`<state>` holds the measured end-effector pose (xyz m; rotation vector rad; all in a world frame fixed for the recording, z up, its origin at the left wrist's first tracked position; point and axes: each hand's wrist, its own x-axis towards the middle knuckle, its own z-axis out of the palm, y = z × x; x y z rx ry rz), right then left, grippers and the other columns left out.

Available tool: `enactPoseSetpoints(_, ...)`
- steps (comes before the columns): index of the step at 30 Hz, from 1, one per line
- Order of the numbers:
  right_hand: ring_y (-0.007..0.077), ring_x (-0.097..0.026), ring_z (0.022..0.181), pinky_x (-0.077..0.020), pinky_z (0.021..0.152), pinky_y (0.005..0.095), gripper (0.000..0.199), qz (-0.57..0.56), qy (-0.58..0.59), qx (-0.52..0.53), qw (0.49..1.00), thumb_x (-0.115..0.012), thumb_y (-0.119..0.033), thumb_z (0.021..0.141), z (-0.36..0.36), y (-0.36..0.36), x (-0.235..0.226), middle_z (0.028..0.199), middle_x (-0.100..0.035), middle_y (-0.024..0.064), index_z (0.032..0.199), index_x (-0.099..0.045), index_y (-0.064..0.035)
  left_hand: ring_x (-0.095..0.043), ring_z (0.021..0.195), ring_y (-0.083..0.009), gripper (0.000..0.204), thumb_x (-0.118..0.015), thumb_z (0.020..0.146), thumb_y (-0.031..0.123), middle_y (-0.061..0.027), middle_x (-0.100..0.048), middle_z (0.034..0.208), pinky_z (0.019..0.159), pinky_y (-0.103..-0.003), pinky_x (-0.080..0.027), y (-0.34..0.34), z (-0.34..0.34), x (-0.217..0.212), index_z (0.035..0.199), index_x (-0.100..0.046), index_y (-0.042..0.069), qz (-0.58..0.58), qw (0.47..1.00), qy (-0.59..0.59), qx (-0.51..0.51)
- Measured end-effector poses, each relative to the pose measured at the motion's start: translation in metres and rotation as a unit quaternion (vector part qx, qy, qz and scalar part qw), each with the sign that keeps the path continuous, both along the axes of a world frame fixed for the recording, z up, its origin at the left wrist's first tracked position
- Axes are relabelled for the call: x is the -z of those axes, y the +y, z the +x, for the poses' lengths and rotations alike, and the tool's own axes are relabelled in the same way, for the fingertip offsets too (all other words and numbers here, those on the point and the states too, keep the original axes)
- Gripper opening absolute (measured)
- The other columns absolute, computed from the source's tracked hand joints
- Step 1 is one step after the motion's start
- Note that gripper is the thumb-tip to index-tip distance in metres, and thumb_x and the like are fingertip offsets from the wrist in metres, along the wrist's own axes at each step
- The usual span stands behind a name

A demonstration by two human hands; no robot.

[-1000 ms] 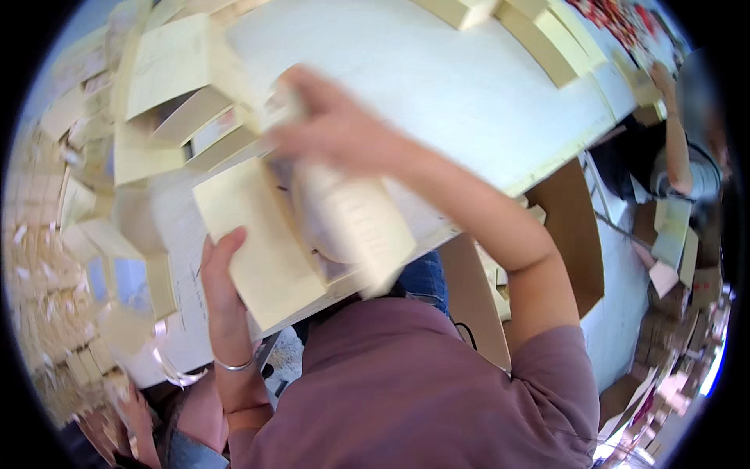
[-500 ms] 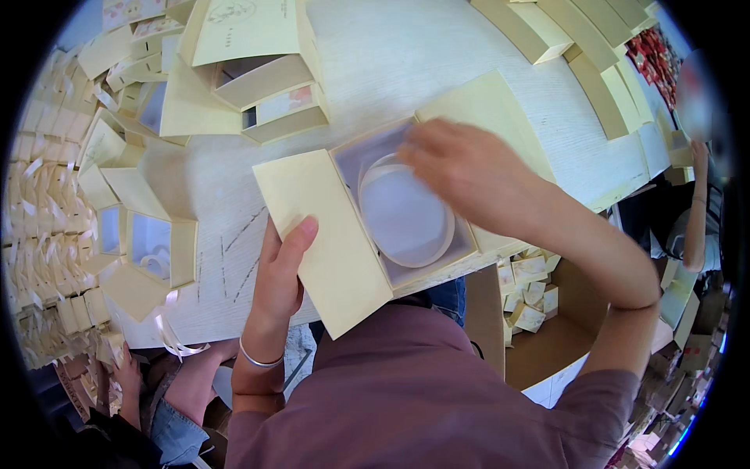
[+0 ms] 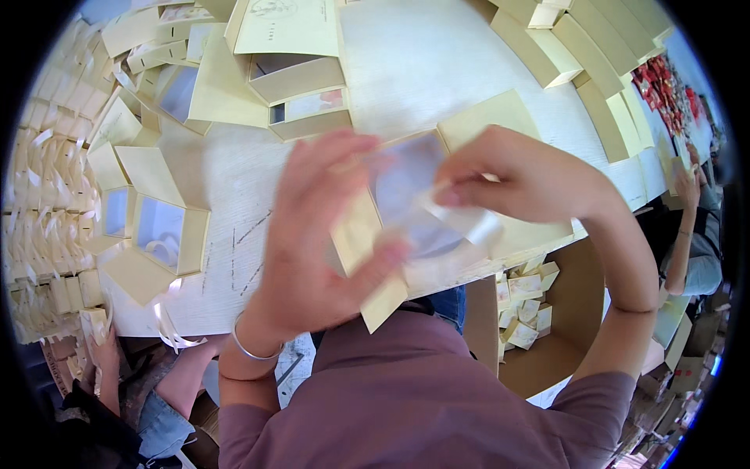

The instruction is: The person places white ribbons into small cream-colored boxes with clear windows, then closes the lids. The person repeats this process for multiple boxes on a table.

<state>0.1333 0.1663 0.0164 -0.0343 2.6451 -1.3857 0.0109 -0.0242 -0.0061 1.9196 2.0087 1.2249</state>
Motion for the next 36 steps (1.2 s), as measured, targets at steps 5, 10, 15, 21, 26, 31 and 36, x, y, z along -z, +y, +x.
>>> enactPoseSetpoints(5, 0.0184, -0.053, 0.054, -0.0387, 0.049, 0.0272, 0.009, 0.002, 0.014, -0.063, 0.998, -0.059, -0.009, 0.077, 0.055, -0.003, -0.079, 0.061, -0.055, 0.0107, 0.08, -0.062, -0.0019, -0.052, 0.095, -0.0292, 0.029, -0.063, 0.074, 0.016, -0.0132, -0.054, 0.097, 0.092, -0.045, -0.033, 0.004, 0.065, 0.003, 0.098, -0.054, 0.001, -0.061, 0.939, -0.129, 0.314)
enactPoseSetpoints(10, 0.0192, -0.053, 0.054, -0.0394, 0.05, 0.0285, 0.009, 0.037, 0.055, 0.011, 0.998, -0.058, -0.009, 0.077, 0.111, 0.003, -0.103, 0.06, -0.054, 0.0115, 0.078, -0.061, -0.001, -0.053, 0.073, -0.019, 0.01, -0.051, 0.08, 0.011, -0.0076, -0.053, 0.076, 0.065, -0.03, -0.041, -0.006, 0.112, 0.022, 0.085, -0.053, 0.004, -0.271, 0.662, -0.506, 0.481)
enactPoseSetpoints(15, 0.0201, -0.053, 0.054, -0.0401, 0.05, 0.0298, 0.009, 0.062, 0.135, 0.209, 0.967, -0.056, -0.009, 0.077, 0.167, -0.002, -0.095, 0.059, -0.053, 0.0123, 0.076, -0.06, -0.0002, -0.047, 0.064, -0.0065, 0.009, -0.042, 0.075, 0.006, 0.0024, -0.048, 0.065, 0.057, -0.023, -0.036, -0.004, 0.112, 0.08, 0.076, -0.051, 0.004, -0.417, 0.577, -0.635, 0.299)
enactPoseSetpoints(21, 0.021, -0.054, 0.054, -0.041, 0.05, 0.0314, 0.011, 0.037, 0.262, 0.387, 0.884, -0.055, -0.009, 0.077, 0.179, -0.007, -0.069, 0.058, -0.053, 0.0132, 0.073, -0.058, 0.0008, -0.057, 0.071, -0.0292, 0.031, -0.052, 0.081, 0.032, -0.0146, -0.058, 0.075, 0.062, -0.038, -0.044, -0.011, 0.12, 0.145, 0.086, -0.053, 0.002, -0.453, 0.847, -0.189, 0.205)
enactPoseSetpoints(26, 0.0219, -0.054, 0.054, -0.0417, 0.05, 0.0327, 0.012, -0.02, 0.268, 0.371, 0.889, -0.054, -0.008, 0.077, 0.113, -0.016, -0.03, 0.057, -0.052, 0.0139, 0.07, -0.056, 0.0017, -0.057, 0.087, -0.03, 0.035, -0.053, 0.083, 0.031, -0.0155, -0.059, 0.094, 0.074, -0.036, -0.046, -0.038, 0.068, 0.081, 0.103, -0.055, 0.002, -0.465, 0.793, -0.112, 0.377)
enactPoseSetpoints(31, 0.0227, -0.055, 0.054, -0.0424, 0.051, 0.034, 0.014, 0.052, 0.121, 0.223, 0.966, -0.053, -0.008, 0.077, 0.007, -0.02, 0.035, 0.055, -0.052, 0.0147, 0.068, -0.055, 0.0026, -0.06, 0.068, -0.0176, 0.023, -0.054, 0.08, 0.013, -0.0133, -0.063, 0.083, 0.061, -0.027, -0.046, -0.057, -0.007, 0.047, 0.098, -0.058, -0.001, -0.379, 0.885, -0.259, 0.077)
enactPoseSetpoints(36, 0.0386, -0.054, 0.062, -0.0427, 0.057, 0.0431, 0.01, 0.141, 0.018, 0.088, 0.986, -0.047, 0.001, 0.069, -0.021, -0.022, 0.076, 0.065, -0.055, 0.0217, 0.063, -0.054, 0.0045, -0.06, 0.069, -0.0173, 0.023, -0.06, 0.072, 0.006, -0.0115, -0.063, 0.081, 0.062, -0.028, -0.046, -0.038, -0.007, 0.067, 0.093, -0.058, -0.003, -0.224, 0.932, -0.254, -0.127)
